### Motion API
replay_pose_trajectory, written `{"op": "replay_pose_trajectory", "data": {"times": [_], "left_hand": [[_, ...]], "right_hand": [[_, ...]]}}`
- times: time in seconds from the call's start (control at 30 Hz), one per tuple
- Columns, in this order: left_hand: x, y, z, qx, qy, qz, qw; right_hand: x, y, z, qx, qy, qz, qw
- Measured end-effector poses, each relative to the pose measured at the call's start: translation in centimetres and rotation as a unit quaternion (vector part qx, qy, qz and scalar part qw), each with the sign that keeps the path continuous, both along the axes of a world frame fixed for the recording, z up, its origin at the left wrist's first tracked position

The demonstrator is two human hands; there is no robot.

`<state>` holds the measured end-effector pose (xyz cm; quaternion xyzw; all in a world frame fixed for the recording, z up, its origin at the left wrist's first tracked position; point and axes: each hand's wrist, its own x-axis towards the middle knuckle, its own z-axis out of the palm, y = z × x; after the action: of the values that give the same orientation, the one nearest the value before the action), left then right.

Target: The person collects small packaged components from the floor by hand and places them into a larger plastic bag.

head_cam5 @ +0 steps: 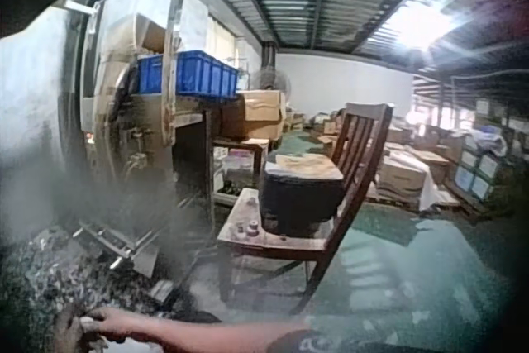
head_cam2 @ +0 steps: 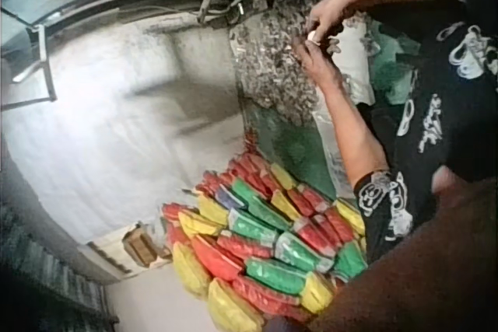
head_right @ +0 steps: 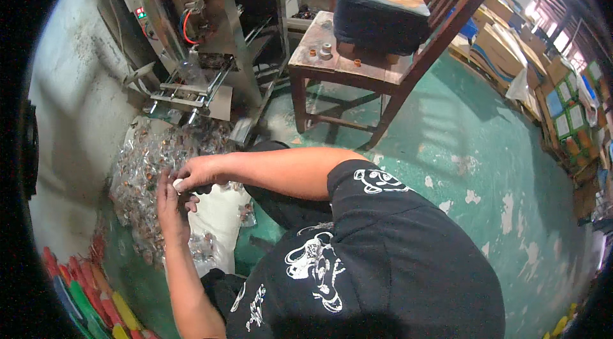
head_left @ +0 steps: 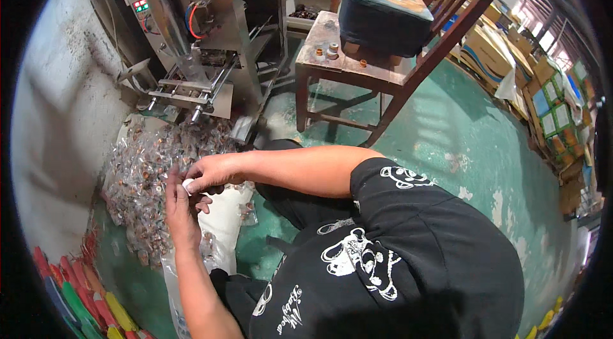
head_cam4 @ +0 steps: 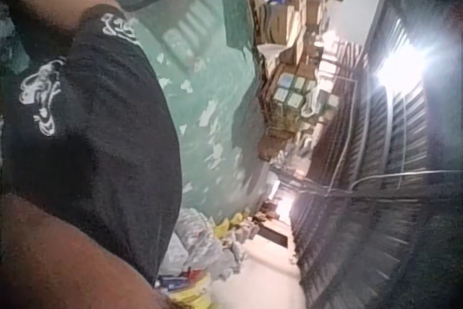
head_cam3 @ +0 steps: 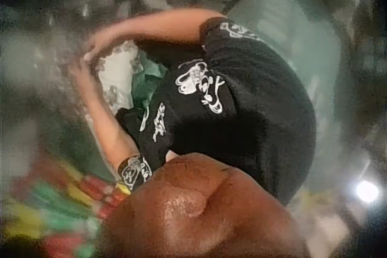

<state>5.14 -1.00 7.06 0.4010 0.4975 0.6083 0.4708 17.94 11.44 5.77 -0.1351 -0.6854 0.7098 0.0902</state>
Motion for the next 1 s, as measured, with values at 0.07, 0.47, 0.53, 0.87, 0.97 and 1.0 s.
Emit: {"op": "replay_pose_trajectory", "data": {"times": [0.07, 0.47, 0.53, 0.87, 0.97, 1.0], "left_hand": [[-0.3, -0.1, -0.6, -0.002, 0.008, 0.001, 1.0], [-1.7, -1.2, -1.2, -0.176, 0.067, -0.012, 0.982], [-1.3, -1.0, -1.1, -0.186, 0.07, -0.027, 0.98], [-1.6, -1.4, -1.6, -0.223, 0.11, -0.059, 0.967], [-1.6, -1.5, -1.6, -0.217, 0.123, -0.064, 0.966], [-1.6, -1.5, -1.6, -0.213, 0.127, -0.065, 0.967]], "right_hand": [[1.0, 0.0, 0.8, 0.027, -0.021, -0.1, 0.994], [25.5, 14.3, -3.2, 0.223, -0.152, -0.696, 0.665], [29.7, 18.0, -4.8, 0.286, -0.198, -0.744, 0.571], [31.5, 21.4, -3.5, 0.238, -0.353, -0.765, 0.483], [33.6, 21.4, -4.0, 0.269, -0.349, -0.72, 0.536], [34.4, 21.2, -4.2, 0.245, -0.347, -0.714, 0.556]]}}
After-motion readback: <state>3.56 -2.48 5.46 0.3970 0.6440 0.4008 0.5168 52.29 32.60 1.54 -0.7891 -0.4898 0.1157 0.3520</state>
